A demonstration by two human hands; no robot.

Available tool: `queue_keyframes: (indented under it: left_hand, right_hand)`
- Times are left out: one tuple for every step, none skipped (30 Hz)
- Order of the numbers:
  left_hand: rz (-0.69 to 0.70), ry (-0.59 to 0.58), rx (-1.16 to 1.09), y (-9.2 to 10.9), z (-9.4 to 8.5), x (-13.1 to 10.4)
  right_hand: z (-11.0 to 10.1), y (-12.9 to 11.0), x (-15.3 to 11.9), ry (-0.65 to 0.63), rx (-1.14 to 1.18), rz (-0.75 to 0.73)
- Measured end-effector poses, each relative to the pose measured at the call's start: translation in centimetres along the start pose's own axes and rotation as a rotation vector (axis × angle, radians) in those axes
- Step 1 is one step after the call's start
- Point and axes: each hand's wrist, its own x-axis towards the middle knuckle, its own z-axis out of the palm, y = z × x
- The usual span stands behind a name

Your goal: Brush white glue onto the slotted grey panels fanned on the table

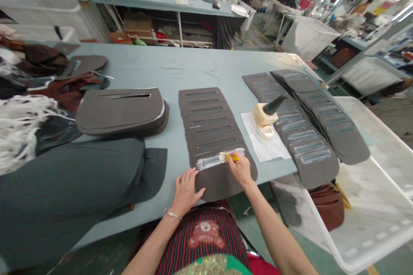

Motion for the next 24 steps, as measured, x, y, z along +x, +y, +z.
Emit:
queue_keyframes:
  left_hand:
    - [-0.002,0.004,-0.01,0.0,0.0,0.0]
    - [-0.007,0.01,-0.02,-0.1,-0.1,0.1]
    - [-0.02,0.019,-0.032,-0.1,-0.2,0.3]
    - [-0.038,0.032,-0.043,-0.2,-0.2,0.6]
    - [-0.053,0.048,-0.053,-0.2,-0.3,1.0]
    - [-0.062,0.068,-0.058,-0.2,-0.5,1.5]
    - [-0.06,0.089,-0.058,-0.3,-0.6,2.1]
    - [-0.05,0.106,-0.05,-0.3,-0.6,2.7]
    - [-0.035,0.117,-0.036,-0.3,-0.7,3.3]
    - [-0.021,0.119,-0.018,-0.3,-0.7,3.7]
    - [-0.012,0.118,0.0,-0.2,-0.6,4.1]
    - [-0.009,0.115,0.017,-0.2,-0.6,4.3]
    - [-0.008,0.114,0.03,-0.1,-0.5,4.3]
    - [-0.01,0.117,0.04,-0.1,-0.4,4.3]
    - [-0.011,0.121,0.047,0.0,-0.4,4.2]
    - [-0.013,0.125,0.051,0.1,-0.4,4.0]
    - [-0.017,0.127,0.053,0.2,-0.4,3.9]
    - [-0.024,0.126,0.052,0.2,-0.4,3.9]
    - [-0.034,0.124,0.048,0.3,-0.5,4.1]
    - [-0.049,0.123,0.042,0.3,-0.6,4.3]
    - [-0.069,0.127,0.035,0.3,-0.6,4.6]
    - [-0.094,0.139,0.03,0.2,-0.6,5.0]
    - [-0.112,0.152,0.029,0.2,-0.6,5.4]
    - [-0.121,0.165,0.032,0.1,-0.6,5.8]
  right_hand:
    - [-1.3,1.4,0.7,0.05,-0.053,0.039]
    - [-2.4,2.4,1.4,0.094,-0.081,0.075]
    - [-3.1,2.8,2.0,0.124,-0.075,0.103]
    - [-3.3,2.5,2.4,0.135,-0.036,0.119]
    - [-3.0,1.7,2.6,0.129,0.026,0.121]
    - [-2.2,0.4,2.7,0.108,0.096,0.108]
    - [-1.0,-1.2,2.5,0.075,0.163,0.079]
    - [0.5,-2.8,2.3,0.034,0.217,0.042]
    - [2.0,-4.3,2.1,-0.006,0.253,0.002]
    - [3.3,-5.4,2.0,-0.045,0.272,-0.038]
    - [4.3,-6.0,2.0,-0.076,0.274,-0.071]
    - [4.8,-5.9,2.2,-0.1,0.26,-0.09]
    - [4.7,-5.1,2.7,-0.107,0.232,-0.091]
    - [4.0,-3.8,3.3,-0.097,0.189,-0.077]
    - [2.9,-2.1,4.1,-0.071,0.134,-0.055]
    - [1.4,-0.4,4.9,-0.025,0.07,-0.023]
    - [0.0,1.3,5.7,0.018,-0.003,-0.006]
    - [-1.2,2.6,6.5,0.066,-0.077,0.018]
    - [-2.0,3.3,7.1,0.105,-0.134,0.036]
    - [-2.3,3.3,7.4,0.132,-0.163,0.044]
    - [-2.0,2.7,7.4,0.145,-0.159,0.043]
    - [-1.2,1.4,7.2,0.137,-0.123,0.021]
    - [0.0,-0.2,6.7,0.111,-0.063,-0.021]
    - [1.5,-1.9,6.2,0.074,0.011,-0.068]
